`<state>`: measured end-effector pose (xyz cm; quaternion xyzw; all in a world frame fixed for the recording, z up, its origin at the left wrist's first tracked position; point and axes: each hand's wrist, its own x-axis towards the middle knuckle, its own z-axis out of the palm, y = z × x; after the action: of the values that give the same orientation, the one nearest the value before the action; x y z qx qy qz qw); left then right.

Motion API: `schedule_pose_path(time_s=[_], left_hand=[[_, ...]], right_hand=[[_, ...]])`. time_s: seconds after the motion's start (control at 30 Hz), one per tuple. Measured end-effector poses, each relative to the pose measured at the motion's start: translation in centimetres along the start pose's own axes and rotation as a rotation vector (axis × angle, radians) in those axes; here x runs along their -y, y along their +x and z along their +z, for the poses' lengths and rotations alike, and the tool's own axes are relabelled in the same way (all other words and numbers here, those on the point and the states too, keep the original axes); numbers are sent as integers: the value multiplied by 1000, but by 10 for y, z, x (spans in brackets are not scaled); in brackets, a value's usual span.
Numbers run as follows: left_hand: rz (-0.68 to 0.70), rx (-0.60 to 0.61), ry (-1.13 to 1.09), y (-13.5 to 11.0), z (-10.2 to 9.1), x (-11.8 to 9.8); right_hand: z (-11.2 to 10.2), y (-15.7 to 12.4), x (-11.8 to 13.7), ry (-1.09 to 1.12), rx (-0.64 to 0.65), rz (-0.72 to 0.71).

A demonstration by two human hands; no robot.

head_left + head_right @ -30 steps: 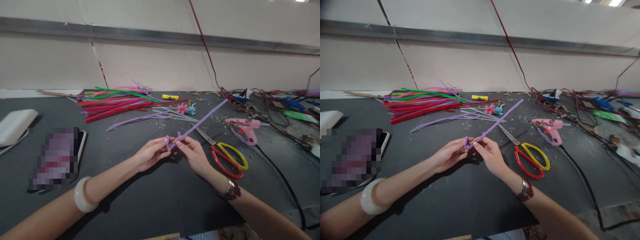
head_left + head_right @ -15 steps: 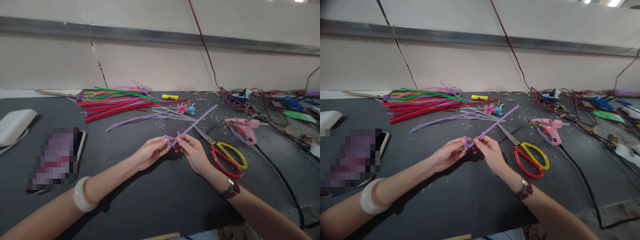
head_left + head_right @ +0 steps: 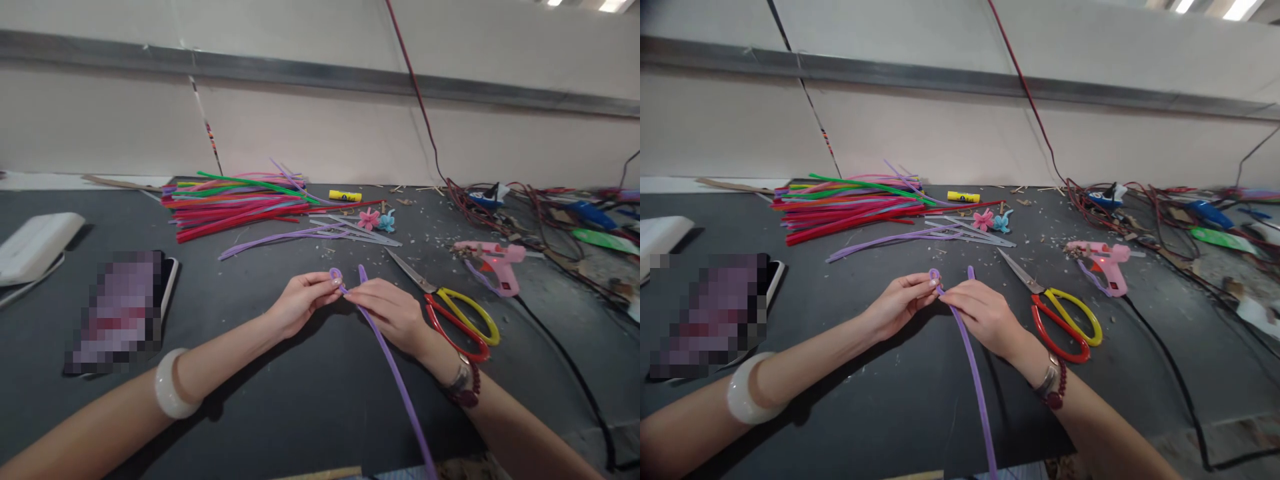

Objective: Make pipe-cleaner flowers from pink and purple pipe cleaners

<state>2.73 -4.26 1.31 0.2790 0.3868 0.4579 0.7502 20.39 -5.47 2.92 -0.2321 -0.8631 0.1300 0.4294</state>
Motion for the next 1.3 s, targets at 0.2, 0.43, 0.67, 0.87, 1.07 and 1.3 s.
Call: schedule_pose_path(time_s=[0.2, 0.43, 0.67, 0.87, 1.07, 1.3], left_hand=[[32, 8, 115, -2, 1, 6], [50, 88, 219, -4, 2, 9], [64, 169, 260, -8, 4, 8], [30, 204, 231, -7, 3, 9], [6, 173, 277, -6, 4, 8], [-24, 180, 330, -7, 6, 6]], right_hand=[[-6, -4, -7, -62, 119, -34], [10, -4, -9, 82, -14, 305], [13, -1, -7, 277, -88, 627], [10, 2, -4, 315, -122, 663], [10, 3, -4, 344, -124, 712], [7, 4, -10, 375, -98, 774]])
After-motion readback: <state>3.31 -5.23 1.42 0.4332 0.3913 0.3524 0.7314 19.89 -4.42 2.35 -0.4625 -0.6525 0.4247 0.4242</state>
